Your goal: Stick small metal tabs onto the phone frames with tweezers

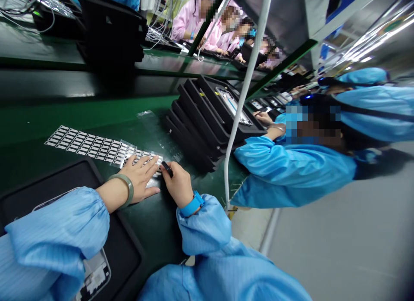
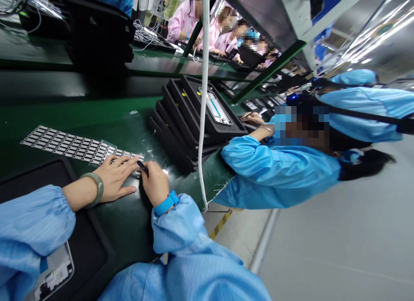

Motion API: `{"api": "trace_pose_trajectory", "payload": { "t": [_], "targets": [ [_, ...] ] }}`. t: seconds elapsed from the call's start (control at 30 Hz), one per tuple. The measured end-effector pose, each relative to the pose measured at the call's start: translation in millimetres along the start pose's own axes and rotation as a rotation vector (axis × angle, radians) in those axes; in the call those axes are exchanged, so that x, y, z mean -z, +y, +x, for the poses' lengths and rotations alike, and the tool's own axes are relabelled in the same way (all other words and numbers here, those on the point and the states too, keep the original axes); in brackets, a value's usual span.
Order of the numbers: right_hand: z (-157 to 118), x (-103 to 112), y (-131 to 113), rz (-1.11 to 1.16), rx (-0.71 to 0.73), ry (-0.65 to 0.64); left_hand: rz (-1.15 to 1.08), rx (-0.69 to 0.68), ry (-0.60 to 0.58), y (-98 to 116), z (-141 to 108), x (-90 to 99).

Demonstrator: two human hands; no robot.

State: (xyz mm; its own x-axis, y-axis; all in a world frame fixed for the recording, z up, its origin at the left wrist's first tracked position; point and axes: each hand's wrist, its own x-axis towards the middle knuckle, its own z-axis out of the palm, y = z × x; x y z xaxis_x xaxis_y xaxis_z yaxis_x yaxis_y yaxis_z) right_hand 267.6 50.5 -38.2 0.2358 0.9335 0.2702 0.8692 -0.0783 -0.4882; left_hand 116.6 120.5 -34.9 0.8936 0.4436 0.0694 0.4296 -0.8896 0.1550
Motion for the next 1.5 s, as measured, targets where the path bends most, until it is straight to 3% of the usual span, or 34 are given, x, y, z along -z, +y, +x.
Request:
{"api": "trace_pose_trajectory", "payload": {
  "t": [0.5, 0.8, 1.03, 1.5],
  "targets": [
    [-6, -3, -4, -0.061, 0.023, 0.034, 0.016, 0.009, -0.010, 1, 0, -0.3],
    [3, 1, -5, 0.045, -0.088, 0.037, 0.018, 0.010, -0.013, 1, 0, -0.8],
    [-9, 9, -5, 0.113, -0.114, 0.106, 0.032, 0.004, -0.006, 1, -1, -1.8],
    [-10, 1, -9, 0.040, -0.049, 0.011, 0.027, 0.013, 0.009, 3, -1, -0.8]
  ]
}}
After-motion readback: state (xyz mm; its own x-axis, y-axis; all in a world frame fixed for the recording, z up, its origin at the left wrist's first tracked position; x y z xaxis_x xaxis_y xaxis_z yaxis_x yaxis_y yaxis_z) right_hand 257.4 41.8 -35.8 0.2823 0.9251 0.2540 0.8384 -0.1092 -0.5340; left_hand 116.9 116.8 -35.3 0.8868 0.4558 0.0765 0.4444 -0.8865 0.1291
